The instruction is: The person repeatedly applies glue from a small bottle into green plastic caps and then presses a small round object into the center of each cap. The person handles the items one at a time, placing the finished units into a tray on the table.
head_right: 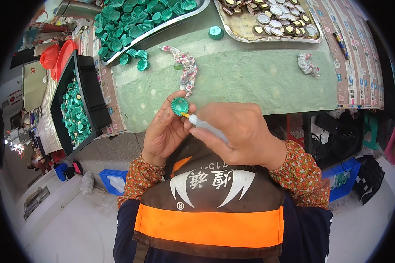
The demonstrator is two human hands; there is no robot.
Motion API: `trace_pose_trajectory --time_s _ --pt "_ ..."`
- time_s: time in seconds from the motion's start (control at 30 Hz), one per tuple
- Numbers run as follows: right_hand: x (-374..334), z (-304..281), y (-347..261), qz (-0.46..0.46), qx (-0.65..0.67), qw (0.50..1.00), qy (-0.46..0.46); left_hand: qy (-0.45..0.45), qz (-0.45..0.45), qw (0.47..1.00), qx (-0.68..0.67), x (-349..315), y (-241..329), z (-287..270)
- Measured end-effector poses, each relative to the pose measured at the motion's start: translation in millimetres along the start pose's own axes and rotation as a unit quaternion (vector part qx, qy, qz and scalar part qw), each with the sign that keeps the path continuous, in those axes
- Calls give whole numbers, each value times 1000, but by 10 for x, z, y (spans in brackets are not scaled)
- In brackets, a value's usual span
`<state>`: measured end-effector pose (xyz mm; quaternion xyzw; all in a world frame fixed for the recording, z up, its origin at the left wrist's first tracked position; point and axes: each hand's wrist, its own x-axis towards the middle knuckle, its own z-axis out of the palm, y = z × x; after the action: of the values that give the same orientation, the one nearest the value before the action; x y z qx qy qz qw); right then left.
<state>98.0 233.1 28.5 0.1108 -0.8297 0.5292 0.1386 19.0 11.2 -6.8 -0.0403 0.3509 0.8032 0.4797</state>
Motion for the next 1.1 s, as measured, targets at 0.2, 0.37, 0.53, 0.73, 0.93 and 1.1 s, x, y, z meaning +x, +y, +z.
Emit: trace_pose_trajectory --time_s 0.2,0.37,0.53,0.73,0.93,1.1 --pt "0 1 8 -8 -6 1000 -7 0 -4 1000 0 -1 -16 -27" --pt "14 -26 -9 -8 -6 1000 -15 2 -6 1000 0 5 -24 -23" --pt "14 -40 -11 -4 -7 1000 -24 3 -15 1000 -16 -5 -47 -26" --pt "-8 -23 21 22 16 1000 -14 18 -8 999 -44 -30 -101 -14" --pt "-30 -87 104 93 76 993 4 48 -7 998 -41 -83 -36 16" --pt "-20 -106 201 178 123 976 40 99 37 989 101 -127 48 1"
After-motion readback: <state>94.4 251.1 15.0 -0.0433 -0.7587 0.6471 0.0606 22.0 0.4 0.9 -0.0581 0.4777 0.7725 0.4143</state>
